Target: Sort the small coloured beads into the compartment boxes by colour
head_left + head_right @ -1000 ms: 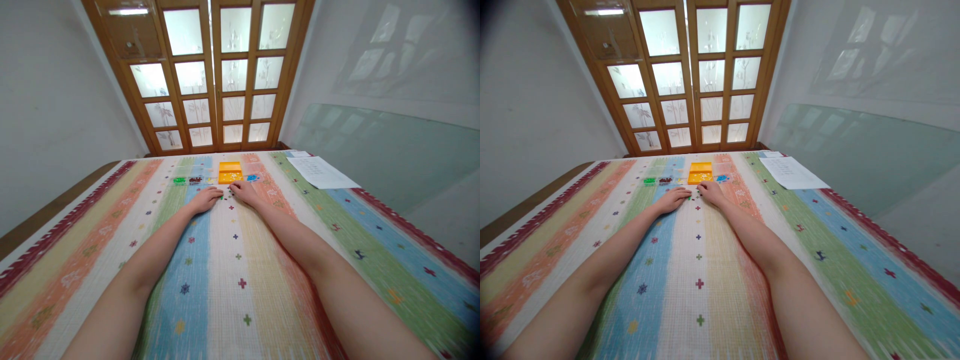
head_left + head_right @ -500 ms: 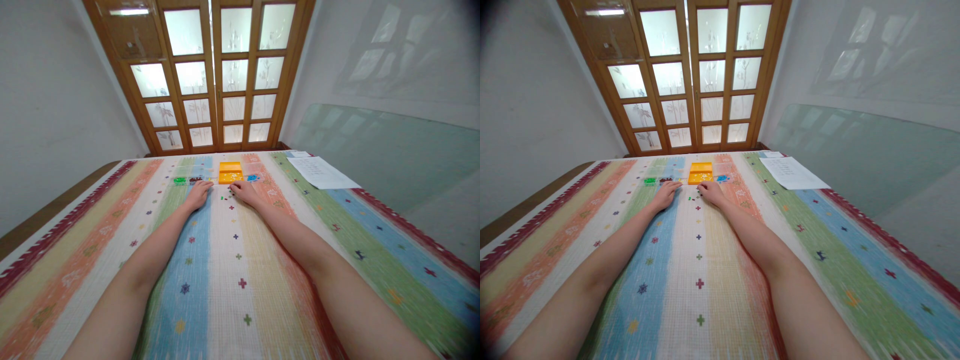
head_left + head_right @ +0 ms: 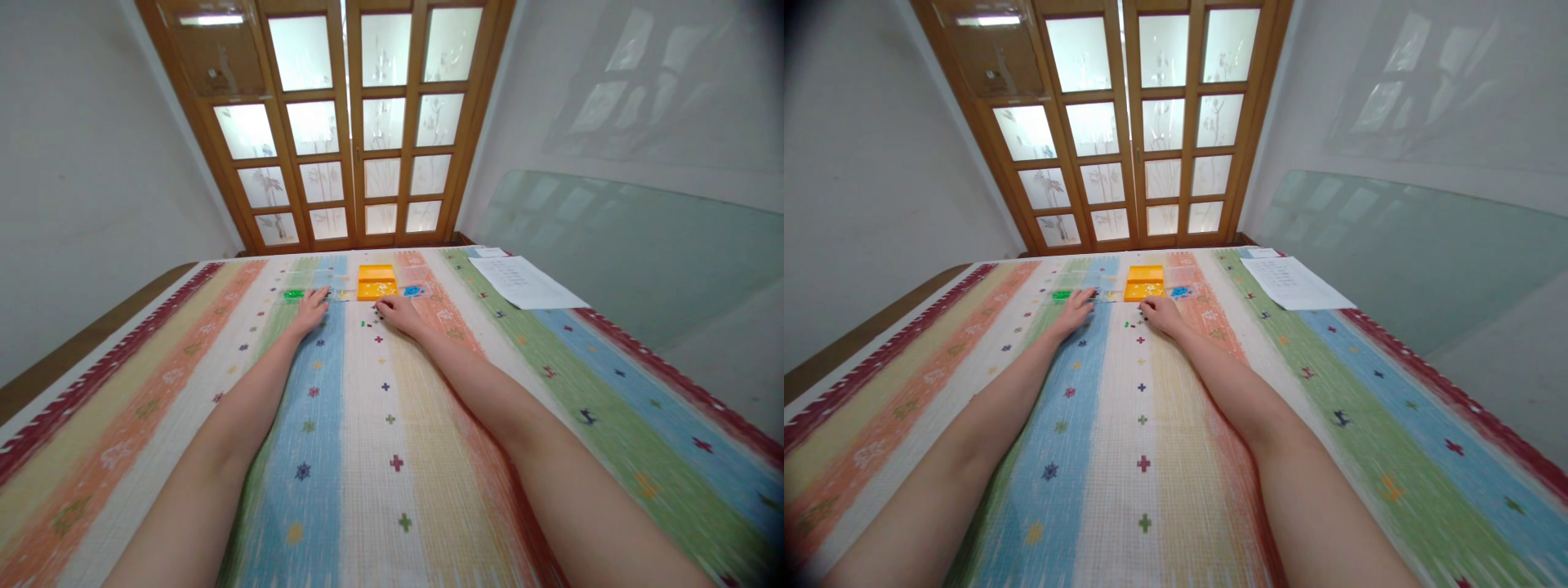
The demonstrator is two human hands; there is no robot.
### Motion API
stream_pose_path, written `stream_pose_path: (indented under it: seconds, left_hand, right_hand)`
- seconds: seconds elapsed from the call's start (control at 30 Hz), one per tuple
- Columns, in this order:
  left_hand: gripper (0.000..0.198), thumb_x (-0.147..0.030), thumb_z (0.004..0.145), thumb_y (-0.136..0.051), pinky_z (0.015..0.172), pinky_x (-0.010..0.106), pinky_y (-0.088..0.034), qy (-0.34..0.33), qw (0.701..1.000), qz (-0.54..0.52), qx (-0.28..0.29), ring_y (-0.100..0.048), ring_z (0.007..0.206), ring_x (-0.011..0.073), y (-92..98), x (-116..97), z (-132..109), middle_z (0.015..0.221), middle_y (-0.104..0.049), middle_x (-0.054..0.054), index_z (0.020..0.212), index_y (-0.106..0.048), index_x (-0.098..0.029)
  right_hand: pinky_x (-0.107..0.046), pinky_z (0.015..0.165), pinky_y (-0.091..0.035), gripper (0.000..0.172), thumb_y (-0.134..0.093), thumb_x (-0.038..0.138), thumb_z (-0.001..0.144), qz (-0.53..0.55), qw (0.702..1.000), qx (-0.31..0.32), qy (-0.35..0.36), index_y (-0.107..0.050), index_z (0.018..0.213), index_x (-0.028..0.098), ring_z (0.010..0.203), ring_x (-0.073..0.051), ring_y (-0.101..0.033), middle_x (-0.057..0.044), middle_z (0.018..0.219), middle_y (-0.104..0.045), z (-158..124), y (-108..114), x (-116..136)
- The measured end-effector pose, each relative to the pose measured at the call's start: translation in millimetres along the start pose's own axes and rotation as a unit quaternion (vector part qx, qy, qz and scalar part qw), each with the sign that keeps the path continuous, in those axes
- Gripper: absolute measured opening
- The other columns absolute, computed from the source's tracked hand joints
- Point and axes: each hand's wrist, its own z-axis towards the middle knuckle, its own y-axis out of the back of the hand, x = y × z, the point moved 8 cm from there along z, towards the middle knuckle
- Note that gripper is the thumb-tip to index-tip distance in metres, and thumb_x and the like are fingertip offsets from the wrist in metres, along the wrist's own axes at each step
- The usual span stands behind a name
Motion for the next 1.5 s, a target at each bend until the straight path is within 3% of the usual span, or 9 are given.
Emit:
stream_pose_path:
  seconds: [0.1,0.27,0.37,0.5,0.6,0.7,1.0,1.2,1.5]
  left_hand:
    - [0.057,-0.025,0.099,-0.05,0.13,0.05,-0.026,0.0,1.0,0.002,-0.009,-0.038,0.155,0.0281,-3.5,3,1,0.157,-0.058,0.003,0.156,-0.054,-0.029]
    - [0.053,-0.025,0.098,-0.054,0.129,0.051,-0.03,-0.063,0.997,0.019,-0.042,-0.043,0.151,0.0289,-1.8,-10,-4,0.151,-0.062,0.006,0.151,-0.06,-0.026]
    - [0.046,-0.026,0.098,-0.056,0.127,0.05,-0.033,-0.139,0.99,0.02,-0.035,-0.046,0.147,0.0285,-4.2,-36,-14,0.147,-0.065,0.007,0.143,-0.066,-0.024]
    - [0.033,-0.031,0.101,-0.058,0.125,0.05,-0.036,-0.261,0.965,0.014,0.016,-0.055,0.136,0.0263,-13.6,-81,-33,0.135,-0.073,0.006,0.129,-0.075,-0.024]
    - [0.031,-0.032,0.102,-0.057,0.123,0.05,-0.038,-0.306,0.951,0.021,0.039,-0.056,0.132,0.0263,-18.3,-100,-42,0.132,-0.074,0.005,0.124,-0.077,-0.024]
    - [0.031,-0.031,0.101,-0.057,0.122,0.05,-0.039,-0.278,0.96,0.034,0.021,-0.058,0.131,0.0268,-15.7,-93,-39,0.132,-0.074,0.006,0.124,-0.077,-0.025]
    - [0.037,-0.024,0.098,-0.057,0.121,0.046,-0.04,-0.102,0.989,0.05,-0.09,-0.059,0.132,0.0282,15.4,-36,-15,0.136,-0.071,0.011,0.132,-0.072,-0.019]
    - [0.047,-0.024,0.097,-0.056,0.118,0.043,-0.042,-0.06,0.996,0.057,-0.029,-0.062,0.128,0.0283,12.2,-24,-2,0.136,-0.072,0.013,0.142,-0.065,-0.016]
    - [0.034,-0.032,0.096,-0.056,0.111,0.043,-0.045,-0.054,0.987,0.152,0.023,-0.062,0.124,0.0316,6.2,-25,24,0.124,-0.076,0.014,0.118,-0.078,-0.018]
  right_hand:
    - [-0.027,0.078,-0.045,0.025,-0.058,0.028,0.1,0.002,1.0,0.001,0.002,-0.079,0.088,0.019,0.084,-0.02,-0.067,-0.006,0.092,-0.078,0,0,0]
    - [-0.027,0.078,-0.045,0.025,-0.058,0.027,0.1,0.003,1.0,0.001,0.004,-0.079,0.089,0.02,0.086,-0.02,-0.068,-0.006,0.093,-0.079,-1,1,2]
    - [-0.027,0.076,-0.045,0.026,-0.058,0.028,0.101,0.002,1.0,0.002,0.002,-0.078,0.089,0.02,0.085,-0.02,-0.068,-0.006,0.093,-0.079,-2,2,5]
    - [-0.027,0.076,-0.045,0.027,-0.057,0.028,0.101,0.0,1.0,0.003,0.006,-0.079,0.089,0.019,0.084,-0.02,-0.067,-0.006,0.092,-0.079,-2,2,7]
    - [-0.028,0.078,-0.045,0.027,-0.056,0.028,0.101,-0.004,1.0,0.005,0.008,-0.079,0.089,0.019,0.083,-0.02,-0.067,-0.006,0.092,-0.079,-1,1,5]
    - [-0.028,0.078,-0.045,0.027,-0.057,0.029,0.101,0.001,1.0,0.0,0.014,-0.079,0.089,0.019,0.084,-0.02,-0.067,-0.006,0.092,-0.079,-1,1,4]
    - [-0.027,0.074,-0.042,0.027,-0.056,0.029,0.101,-0.006,1.0,0.003,0.014,-0.076,0.087,0.019,0.083,-0.02,-0.066,-0.006,0.092,-0.078,0,0,2]
    - [-0.028,0.078,-0.045,0.026,-0.056,0.028,0.1,-0.004,1.0,0.007,-0.003,-0.078,0.088,0.02,0.083,-0.02,-0.066,-0.006,0.093,-0.079,-1,1,3]
    - [-0.027,0.072,-0.041,0.029,-0.055,0.03,0.1,-0.016,1.0,0.013,-0.003,-0.077,0.086,0.019,0.081,-0.019,-0.064,-0.006,0.089,-0.077,-2,2,9]
